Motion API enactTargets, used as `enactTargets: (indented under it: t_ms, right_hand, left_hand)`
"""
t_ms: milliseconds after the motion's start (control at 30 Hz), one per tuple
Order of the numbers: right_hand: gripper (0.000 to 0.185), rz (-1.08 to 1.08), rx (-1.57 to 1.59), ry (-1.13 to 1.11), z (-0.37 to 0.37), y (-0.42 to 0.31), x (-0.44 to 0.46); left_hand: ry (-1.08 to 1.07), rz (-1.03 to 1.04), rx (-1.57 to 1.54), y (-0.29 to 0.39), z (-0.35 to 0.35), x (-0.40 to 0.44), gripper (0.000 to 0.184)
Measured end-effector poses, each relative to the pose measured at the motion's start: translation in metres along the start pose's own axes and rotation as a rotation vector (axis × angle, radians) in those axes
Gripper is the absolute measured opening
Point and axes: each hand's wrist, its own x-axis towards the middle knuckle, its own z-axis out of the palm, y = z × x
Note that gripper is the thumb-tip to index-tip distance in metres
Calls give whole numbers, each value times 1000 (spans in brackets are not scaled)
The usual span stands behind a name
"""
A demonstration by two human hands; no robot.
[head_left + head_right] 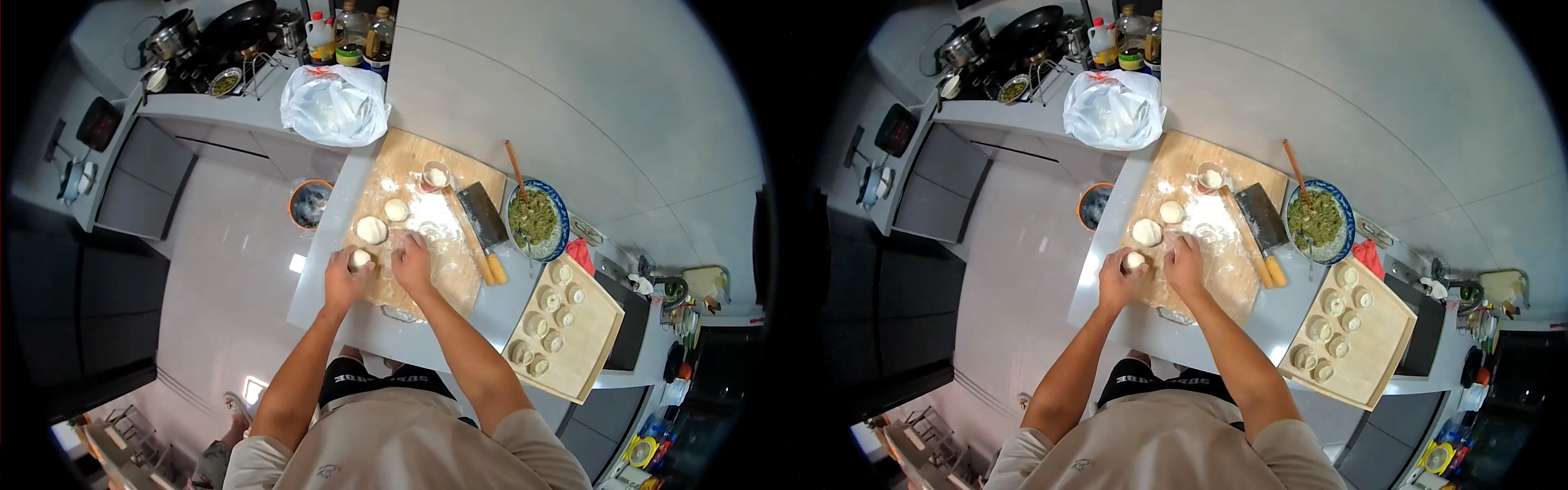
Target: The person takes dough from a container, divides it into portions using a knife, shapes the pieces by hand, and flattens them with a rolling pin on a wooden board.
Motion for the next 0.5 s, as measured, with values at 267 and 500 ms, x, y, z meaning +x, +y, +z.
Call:
enactTargets:
  t_ms: [267,500]
  right_hand:
    - [53,329,314,-108,-48,20,-40]
    - [57,105,-342,31,-92,39,-37]
  left_hand:
    - [-363,-24,-658,-22,71,0,40]
    - [-258,96,-280,-7,87,-2,42]
